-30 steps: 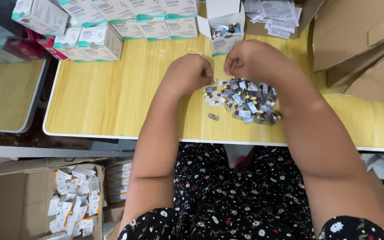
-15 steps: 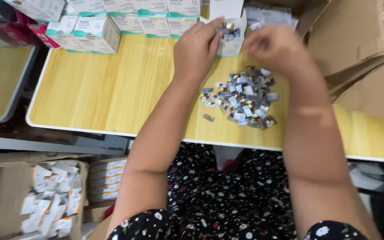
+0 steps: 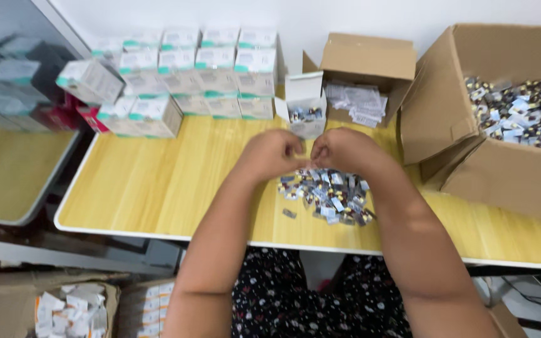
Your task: The person places small individually wrapped items from a pile on the table into a small white box. The person closes the box and sets it aside, then repeats the process with another box.
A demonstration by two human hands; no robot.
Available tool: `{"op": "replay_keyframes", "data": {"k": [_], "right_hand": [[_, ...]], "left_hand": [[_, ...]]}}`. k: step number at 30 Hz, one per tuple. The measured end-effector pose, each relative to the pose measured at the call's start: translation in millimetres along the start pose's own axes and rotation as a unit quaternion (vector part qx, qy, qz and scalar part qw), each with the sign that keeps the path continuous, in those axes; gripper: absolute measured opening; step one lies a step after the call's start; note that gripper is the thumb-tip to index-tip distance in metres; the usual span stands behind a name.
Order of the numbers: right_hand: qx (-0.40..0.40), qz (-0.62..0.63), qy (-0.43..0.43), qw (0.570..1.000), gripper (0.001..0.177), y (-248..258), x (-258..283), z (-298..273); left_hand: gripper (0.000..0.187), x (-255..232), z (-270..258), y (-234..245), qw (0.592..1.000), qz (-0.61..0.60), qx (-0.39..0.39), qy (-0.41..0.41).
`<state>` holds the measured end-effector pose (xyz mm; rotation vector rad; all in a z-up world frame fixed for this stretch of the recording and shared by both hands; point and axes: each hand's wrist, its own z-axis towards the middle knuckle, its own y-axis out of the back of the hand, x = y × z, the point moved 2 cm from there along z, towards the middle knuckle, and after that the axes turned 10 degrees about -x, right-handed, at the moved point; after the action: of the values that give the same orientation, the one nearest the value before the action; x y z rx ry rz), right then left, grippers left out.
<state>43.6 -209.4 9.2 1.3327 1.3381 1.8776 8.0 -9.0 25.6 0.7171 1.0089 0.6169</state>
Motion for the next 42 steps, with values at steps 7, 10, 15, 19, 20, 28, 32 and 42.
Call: {"op": "replay_keyframes", "data": {"k": [7,10,15,19,20,28,32,42], "right_hand": [[-0.097,0.139,0.047,0.984,0.031,6,0,12],[-0.155,0.123,0.058,0.978,0.028,7,13,6],[-0.338,0.130,0.057,0.930,0.028,19,36,9],[-0.425,-0.056,0.165,0.888,0.023,30,57,23],[-0.406,-0.093,0.146,0.897,0.021,27,57,24],[-0.466,-0.060,0.215,0.856,0.036,19,34,3],[-0.329,-0.013,0.219,0.918,0.032,21,20,-11],[-0.063,-0.039,0.119,0.990,0.047,11,25,-18]], "left_hand": [[0.043,4,-1,-12,0.991,-0.035,0.099,-0.077],[0.032,7,-3,-22,0.989,-0.058,0.112,-0.076],[0.010,17,0,-34,0.987,-0.080,0.101,-0.092],[0.008,22,4,-36,0.983,-0.088,0.071,-0.145],[0.008,21,3,-38,0.981,-0.092,0.053,-0.164],[0.019,22,9,-34,0.965,-0.175,-0.107,-0.165],[0.017,9,1,-17,0.936,-0.170,-0.215,-0.221],[0.020,-20,32,11,0.906,0.030,-0.340,-0.251]]}}
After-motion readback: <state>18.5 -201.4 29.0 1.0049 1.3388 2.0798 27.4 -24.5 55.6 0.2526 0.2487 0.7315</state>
